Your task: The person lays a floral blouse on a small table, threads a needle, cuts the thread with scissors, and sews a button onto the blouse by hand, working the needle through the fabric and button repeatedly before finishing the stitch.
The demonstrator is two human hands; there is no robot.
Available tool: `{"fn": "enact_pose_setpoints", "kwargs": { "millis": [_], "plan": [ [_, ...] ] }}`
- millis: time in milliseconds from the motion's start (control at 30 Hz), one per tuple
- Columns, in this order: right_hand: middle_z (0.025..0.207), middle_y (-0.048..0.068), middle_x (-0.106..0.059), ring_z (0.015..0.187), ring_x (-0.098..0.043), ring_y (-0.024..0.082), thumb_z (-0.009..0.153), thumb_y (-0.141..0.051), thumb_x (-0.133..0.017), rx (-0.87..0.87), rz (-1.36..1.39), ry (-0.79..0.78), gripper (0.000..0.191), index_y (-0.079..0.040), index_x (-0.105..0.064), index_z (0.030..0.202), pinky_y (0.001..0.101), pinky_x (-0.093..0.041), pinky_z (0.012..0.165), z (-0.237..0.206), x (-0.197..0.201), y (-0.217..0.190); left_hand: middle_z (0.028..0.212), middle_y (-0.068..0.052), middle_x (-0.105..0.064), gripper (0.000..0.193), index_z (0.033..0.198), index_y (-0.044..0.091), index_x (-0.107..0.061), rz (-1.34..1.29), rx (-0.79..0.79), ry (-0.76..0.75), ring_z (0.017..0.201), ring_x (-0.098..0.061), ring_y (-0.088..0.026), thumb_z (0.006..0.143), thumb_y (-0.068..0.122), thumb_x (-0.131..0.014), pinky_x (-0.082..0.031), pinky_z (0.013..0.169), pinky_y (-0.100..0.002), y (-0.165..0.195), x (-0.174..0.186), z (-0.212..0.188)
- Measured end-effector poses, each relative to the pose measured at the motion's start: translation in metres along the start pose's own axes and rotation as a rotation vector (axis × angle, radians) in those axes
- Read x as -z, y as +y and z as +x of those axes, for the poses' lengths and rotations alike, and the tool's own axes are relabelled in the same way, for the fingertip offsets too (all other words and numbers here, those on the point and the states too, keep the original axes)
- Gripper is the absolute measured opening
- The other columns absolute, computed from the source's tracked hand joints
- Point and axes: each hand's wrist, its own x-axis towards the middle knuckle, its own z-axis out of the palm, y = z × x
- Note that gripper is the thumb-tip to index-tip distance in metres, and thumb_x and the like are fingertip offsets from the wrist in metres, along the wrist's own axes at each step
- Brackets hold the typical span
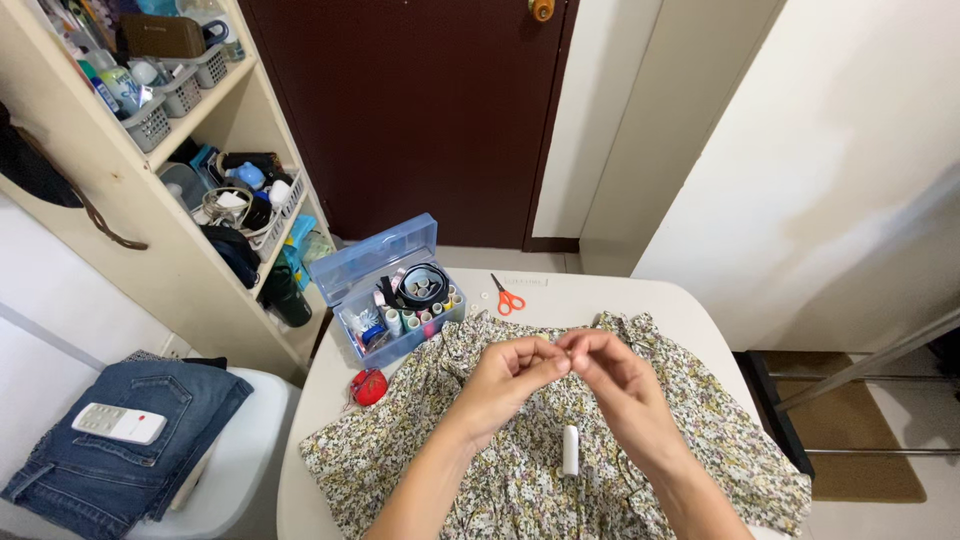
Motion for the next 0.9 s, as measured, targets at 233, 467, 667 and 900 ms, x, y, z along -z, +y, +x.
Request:
{"fn": "enact_pose_setpoints", "kwargs": {
  "millis": [233,467,667,900],
  "plan": [
    [0.074,-0.004,-0.044,0.071,-0.048,0.013,0.108,-0.011,-0.053,0.194,0.583,0.074,0.002,-0.01,-0.055,0.109,0.0397,-0.053,0.086,0.018,0.049,-0.002,0.088,0.002,-0.071,0.011,0.101,0.007,-0.073,0.009,0.062,-0.072,0.065,-0.047,-0.005,0.097,0.016,-0.07,-0.039,0.061,-0.021,0.019,0.018,0.013],
    [0.076,-0.003,-0.036,0.07,-0.036,0.011,0.112,-0.015,-0.048,0.155,0.227,0.389,0.005,-0.012,-0.05,0.108,0.0273,-0.036,0.063,0.025,0.146,0.043,0.066,0.01,-0.039,0.015,0.101,0.007,-0.064,-0.304,-0.007,-0.095,0.058,-0.034,-0.004,0.104,0.021,-0.061,-0.029,0.054,-0.021,0.036,0.057,0.014],
    [0.078,-0.002,-0.037,0.071,-0.037,0.01,0.111,-0.014,-0.047,0.071,0.17,0.535,0.004,-0.012,-0.045,0.109,0.0272,-0.036,0.063,0.013,0.186,0.073,0.069,0.006,-0.046,0.016,0.098,0.005,-0.062,-0.466,0.031,0.005,0.06,-0.037,-0.006,0.103,0.019,-0.058,-0.031,0.054,-0.023,0.034,0.065,0.021],
    [0.086,0.0,-0.048,0.075,-0.043,0.01,0.113,-0.014,-0.051,-0.022,0.018,0.746,0.006,-0.009,-0.048,0.114,0.0273,-0.039,0.065,0.004,0.206,0.07,0.074,0.003,-0.053,0.02,0.108,0.004,-0.064,-0.605,-0.036,0.04,0.056,-0.036,-0.006,0.105,0.022,-0.058,-0.031,0.052,-0.023,0.034,0.078,0.02]
  ]
}}
